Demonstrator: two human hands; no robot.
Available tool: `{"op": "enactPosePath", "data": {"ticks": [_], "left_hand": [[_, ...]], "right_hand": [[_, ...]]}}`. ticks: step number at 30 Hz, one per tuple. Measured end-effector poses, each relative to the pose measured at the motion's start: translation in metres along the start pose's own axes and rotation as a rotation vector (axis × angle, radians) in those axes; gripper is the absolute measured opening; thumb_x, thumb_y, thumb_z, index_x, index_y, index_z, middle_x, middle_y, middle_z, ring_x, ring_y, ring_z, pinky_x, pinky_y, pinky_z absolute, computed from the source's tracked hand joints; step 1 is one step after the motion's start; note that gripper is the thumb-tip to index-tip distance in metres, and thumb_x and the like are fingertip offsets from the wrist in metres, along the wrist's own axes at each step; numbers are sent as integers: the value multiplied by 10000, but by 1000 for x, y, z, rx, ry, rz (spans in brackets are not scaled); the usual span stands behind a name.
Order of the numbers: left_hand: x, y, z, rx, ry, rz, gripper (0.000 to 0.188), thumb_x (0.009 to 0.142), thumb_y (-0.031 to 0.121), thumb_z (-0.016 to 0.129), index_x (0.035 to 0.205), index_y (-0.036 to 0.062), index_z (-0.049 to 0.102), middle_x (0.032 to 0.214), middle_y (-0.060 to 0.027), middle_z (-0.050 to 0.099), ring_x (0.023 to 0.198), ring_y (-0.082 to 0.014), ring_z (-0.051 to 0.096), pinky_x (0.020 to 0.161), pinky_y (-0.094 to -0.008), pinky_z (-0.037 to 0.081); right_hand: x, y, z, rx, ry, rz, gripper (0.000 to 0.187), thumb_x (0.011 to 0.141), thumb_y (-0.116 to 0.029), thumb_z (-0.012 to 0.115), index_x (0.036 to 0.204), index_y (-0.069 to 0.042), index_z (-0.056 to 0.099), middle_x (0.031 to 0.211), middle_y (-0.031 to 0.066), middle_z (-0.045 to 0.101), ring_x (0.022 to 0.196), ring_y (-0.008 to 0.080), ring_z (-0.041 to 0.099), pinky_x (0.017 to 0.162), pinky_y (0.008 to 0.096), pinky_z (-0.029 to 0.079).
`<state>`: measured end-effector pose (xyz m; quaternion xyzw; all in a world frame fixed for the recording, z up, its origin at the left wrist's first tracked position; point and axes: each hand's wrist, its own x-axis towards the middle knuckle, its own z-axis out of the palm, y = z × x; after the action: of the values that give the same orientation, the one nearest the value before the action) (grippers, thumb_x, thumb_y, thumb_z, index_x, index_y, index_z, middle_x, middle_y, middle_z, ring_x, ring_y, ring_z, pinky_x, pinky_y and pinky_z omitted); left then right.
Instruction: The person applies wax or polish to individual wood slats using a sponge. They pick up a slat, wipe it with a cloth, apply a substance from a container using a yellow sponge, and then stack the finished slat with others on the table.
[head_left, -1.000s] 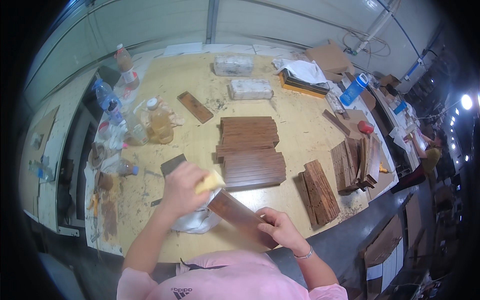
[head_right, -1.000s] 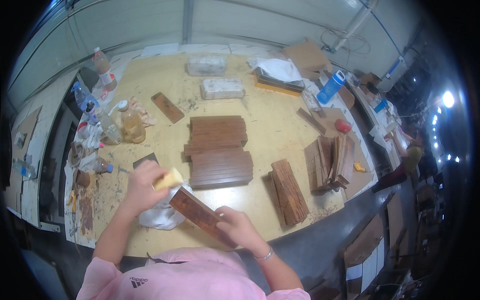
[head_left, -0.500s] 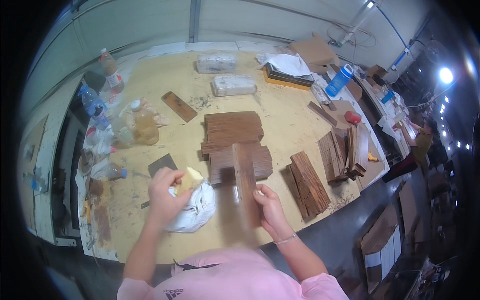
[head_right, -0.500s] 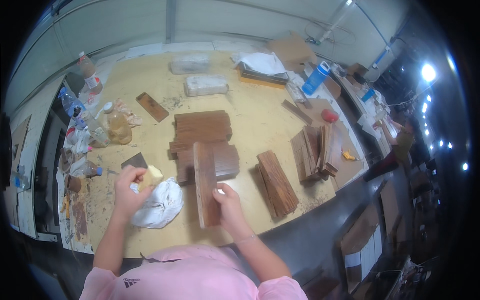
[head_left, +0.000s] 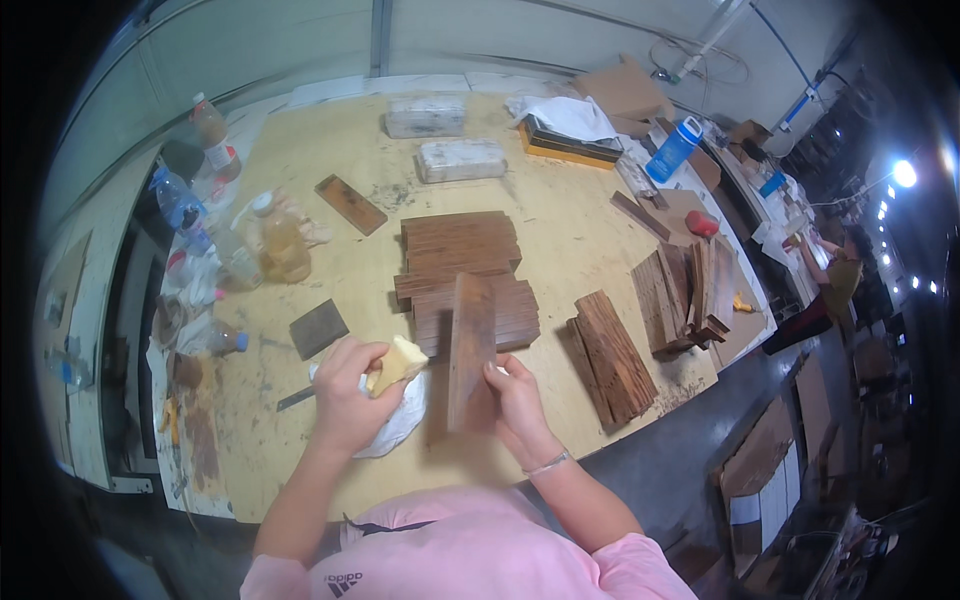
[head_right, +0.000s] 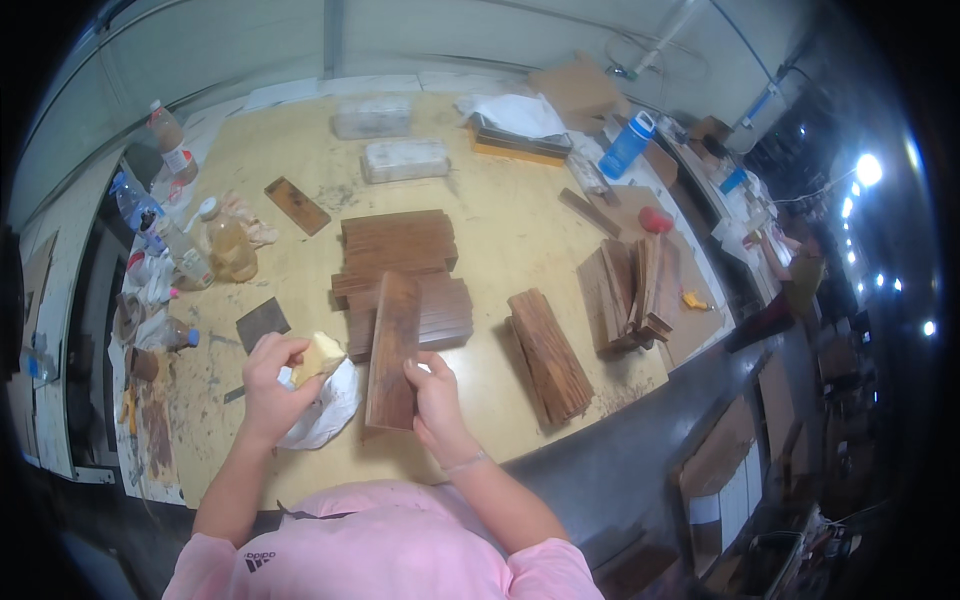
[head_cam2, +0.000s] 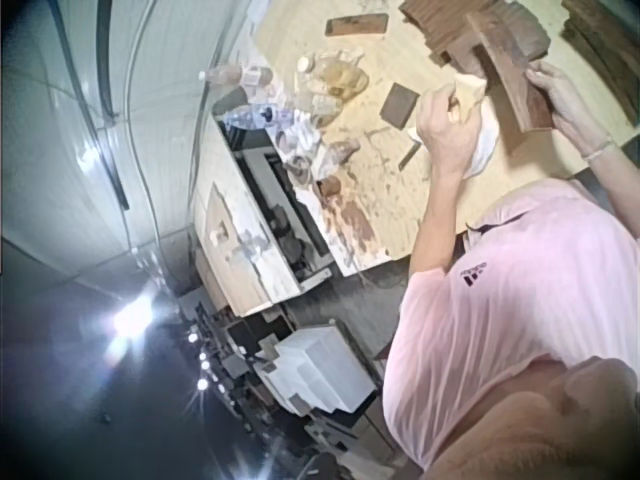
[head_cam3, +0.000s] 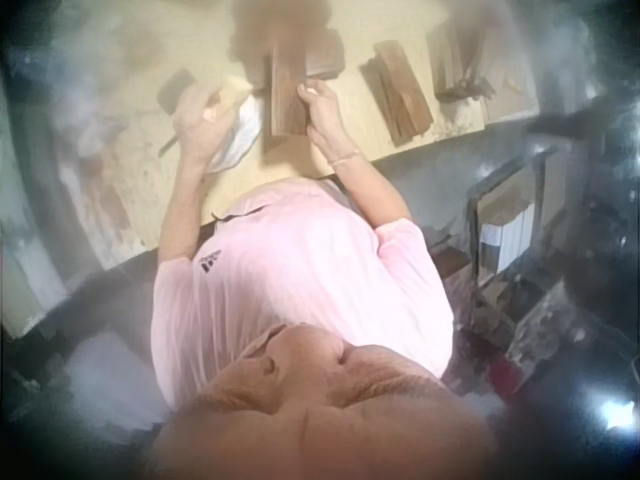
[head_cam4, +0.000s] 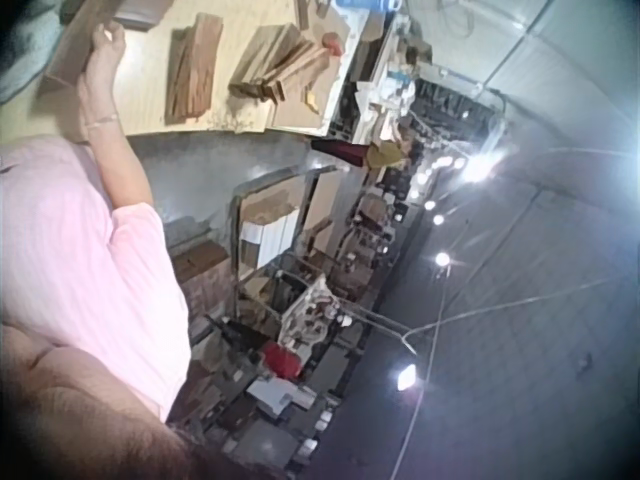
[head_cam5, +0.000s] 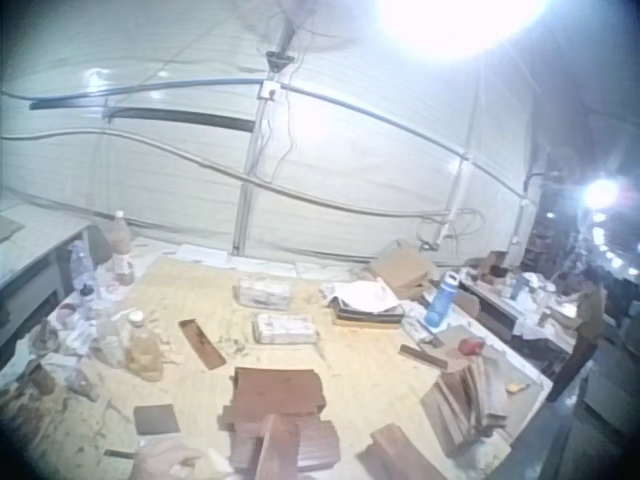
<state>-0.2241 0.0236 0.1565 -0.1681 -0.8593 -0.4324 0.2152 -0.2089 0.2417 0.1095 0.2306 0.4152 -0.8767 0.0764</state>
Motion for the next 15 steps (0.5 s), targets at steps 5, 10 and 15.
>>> {"op": "enactPosePath", "data": {"ticks": [5, 10, 15], "left_hand": [[-17, 18, 5, -88, -19, 77, 420, 586, 30, 775, 986, 16, 649, 784, -106, 575, 719, -272, 557, 639, -373, 464], [-17, 22, 12, 13, -10, 94, 415, 595, 43, 764, 993, 26, 645, 802, -101, 583, 748, -290, 568, 648, -389, 476], [-60, 28, 26, -85, -259, 146, 374, 617, 105, 752, 978, 45, 673, 811, -97, 590, 763, -298, 586, 650, -389, 499]], "right_hand": [[14, 7, -3, 111, 93, 28, 34, 1001, -66, 509, 1016, -35, 510, 965, 105, 624, 866, 206, 645, 833, 357, 557], [10, 5, 9, 120, 80, -112, 139, 960, 2, 548, 988, -43, 420, 977, 126, 569, 883, 232, 658, 621, 368, 599], [6, -1, 19, 152, 103, -229, 202, 943, 27, 560, 1039, -60, 405, 1023, 114, 564, 881, 220, 655, 620, 362, 605]]}}
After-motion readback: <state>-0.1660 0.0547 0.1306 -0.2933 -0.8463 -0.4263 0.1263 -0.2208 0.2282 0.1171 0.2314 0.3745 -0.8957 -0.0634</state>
